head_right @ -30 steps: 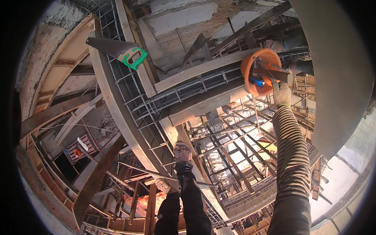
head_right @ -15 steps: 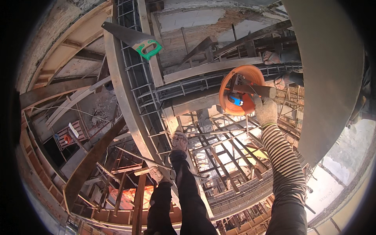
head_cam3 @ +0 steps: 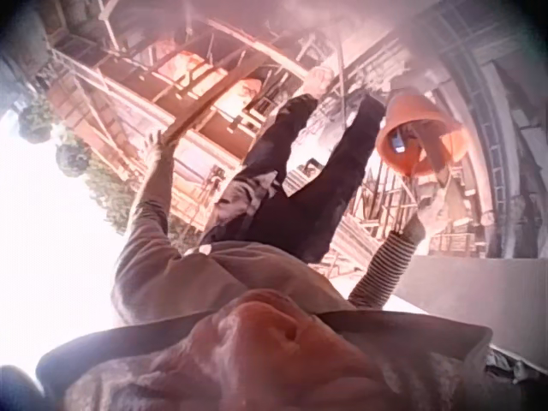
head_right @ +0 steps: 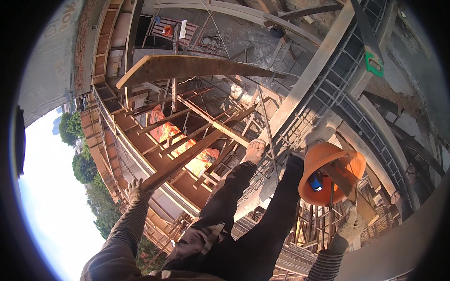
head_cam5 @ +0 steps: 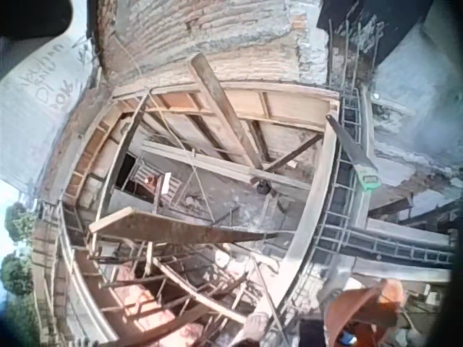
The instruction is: The person uses a hammer to nail wooden boards together to create a formwork structure around a rebar column. They pick up pieces of wood from a bucket, position them against the rebar and existing boards, and drive nails to secure the assembly.
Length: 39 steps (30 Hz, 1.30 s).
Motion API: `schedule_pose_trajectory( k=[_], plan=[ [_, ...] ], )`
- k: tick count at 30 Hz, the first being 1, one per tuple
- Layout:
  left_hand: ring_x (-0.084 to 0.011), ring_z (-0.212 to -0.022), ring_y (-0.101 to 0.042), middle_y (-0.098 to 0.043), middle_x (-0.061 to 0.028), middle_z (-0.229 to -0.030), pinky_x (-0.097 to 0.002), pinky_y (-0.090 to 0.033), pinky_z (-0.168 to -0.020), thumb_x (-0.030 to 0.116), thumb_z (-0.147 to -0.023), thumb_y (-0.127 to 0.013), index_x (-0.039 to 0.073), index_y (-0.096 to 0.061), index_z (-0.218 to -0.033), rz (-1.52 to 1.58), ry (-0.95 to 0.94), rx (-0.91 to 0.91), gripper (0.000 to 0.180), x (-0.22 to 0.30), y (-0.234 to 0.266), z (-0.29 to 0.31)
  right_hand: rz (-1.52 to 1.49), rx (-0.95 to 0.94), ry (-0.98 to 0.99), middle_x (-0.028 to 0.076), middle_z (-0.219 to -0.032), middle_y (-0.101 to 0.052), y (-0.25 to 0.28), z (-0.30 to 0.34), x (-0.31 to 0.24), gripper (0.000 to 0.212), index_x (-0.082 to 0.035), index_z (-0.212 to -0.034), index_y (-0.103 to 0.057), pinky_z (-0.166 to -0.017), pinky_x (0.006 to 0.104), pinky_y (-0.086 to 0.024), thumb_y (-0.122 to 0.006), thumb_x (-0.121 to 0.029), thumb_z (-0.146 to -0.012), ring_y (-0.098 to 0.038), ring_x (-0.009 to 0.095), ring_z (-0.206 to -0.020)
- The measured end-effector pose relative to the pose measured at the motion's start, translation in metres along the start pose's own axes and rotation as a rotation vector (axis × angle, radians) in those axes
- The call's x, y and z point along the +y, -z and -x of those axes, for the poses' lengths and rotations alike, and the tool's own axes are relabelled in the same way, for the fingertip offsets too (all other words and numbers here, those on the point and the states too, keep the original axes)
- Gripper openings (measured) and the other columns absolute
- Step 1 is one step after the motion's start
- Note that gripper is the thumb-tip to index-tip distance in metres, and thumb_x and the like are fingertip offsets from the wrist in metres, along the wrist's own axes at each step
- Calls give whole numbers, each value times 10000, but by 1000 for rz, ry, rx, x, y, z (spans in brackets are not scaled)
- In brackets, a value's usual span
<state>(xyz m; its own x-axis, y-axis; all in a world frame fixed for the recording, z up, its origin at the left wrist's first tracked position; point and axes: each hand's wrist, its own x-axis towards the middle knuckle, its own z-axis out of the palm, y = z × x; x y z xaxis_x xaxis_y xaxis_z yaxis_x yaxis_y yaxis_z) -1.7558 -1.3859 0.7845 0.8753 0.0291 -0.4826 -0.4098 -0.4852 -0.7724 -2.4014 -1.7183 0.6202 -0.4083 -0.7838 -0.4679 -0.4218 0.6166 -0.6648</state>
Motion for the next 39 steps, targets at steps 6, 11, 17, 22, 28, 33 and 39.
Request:
schedule_pose_trajectory(
  k=[6, 11, 17, 22, 28, 33, 39],
  plan=[
    [-325, -1500, -338, -421, -121, -1587, -533, -193, -1247, 463, -770, -818, 211, -410, -1545, -122, 43, -168, 912, -55, -63, -40, 88, -164, 72, -33, -543, -394, -48, 81, -82, 486, -132, -626, -451, -425, 270, -238, -671, -349, -1001, -348, 72, -447],
    [-261, -1308, -593, -592, -111, -1432, -465, -476, -1089, 605, -656, -867, 183, -357, -1562, -192, 14, -391, 1122, -63, -44, -77, 208, -207, 40, -33, -568, -423, -60, 133, -133, 489, -78, -619, -472, -499, 300, -280, -642, -302, -1020, -371, 78, -538],
    [-354, -1234, -624, -638, -186, -1328, -448, -508, -1055, 540, -665, -875, 124, -438, -1480, 26, -330, -407, 1014, -124, -41, -83, 223, -131, 65, -38, -591, -437, -70, 187, -158, 469, -69, -645, -500, -521, 289, -284, -642, -315, -1020, -375, 74, -568],
    [-385, -1146, -653, -670, -182, -1237, -481, -528, -980, 449, -752, -821, 112, -605, -1300, 485, -371, -17, 678, -143, -97, -82, 170, -103, 26, -35, -595, -455, -62, 224, -143, 452, -76, -655, -524, -520, 278, -303, -642, -313, -1021, -403, 69, -565],
    [-422, -957, -681, -708, -141, -1056, -507, -543, -825, 446, -943, -611, 169, -689, -1101, 465, -432, 271, 328, -144, -122, -79, 169, -155, -41, -21, -641, -525, -55, 266, -93, 384, -65, -705, -578, -513, 258, -359, -683, -291, -998, -463, 65, -573],
    [-414, -950, -680, -708, -149, -1030, -484, -545, -821, 416, -959, -596, 131, -697, -1066, 550, -521, 441, 321, -140, -127, -79, 255, -227, 110, -26, -645, -519, -70, 309, 19, 328, -49, -813, -611, -516, 265, -373, -666, -309, -1005, -474, 80, -575],
    [-390, -942, -688, -707, -145, -988, -456, -540, -813, 358, -969, -606, 100, -698, -1037, 572, -587, 598, 282, -143, -141, -81, 320, -407, 51, 82, -698, -602, -116, 357, 82, 391, 9, -927, -664, -583, 346, -459, -599, -364, -1025, -568, 160, -631]
  ],
)
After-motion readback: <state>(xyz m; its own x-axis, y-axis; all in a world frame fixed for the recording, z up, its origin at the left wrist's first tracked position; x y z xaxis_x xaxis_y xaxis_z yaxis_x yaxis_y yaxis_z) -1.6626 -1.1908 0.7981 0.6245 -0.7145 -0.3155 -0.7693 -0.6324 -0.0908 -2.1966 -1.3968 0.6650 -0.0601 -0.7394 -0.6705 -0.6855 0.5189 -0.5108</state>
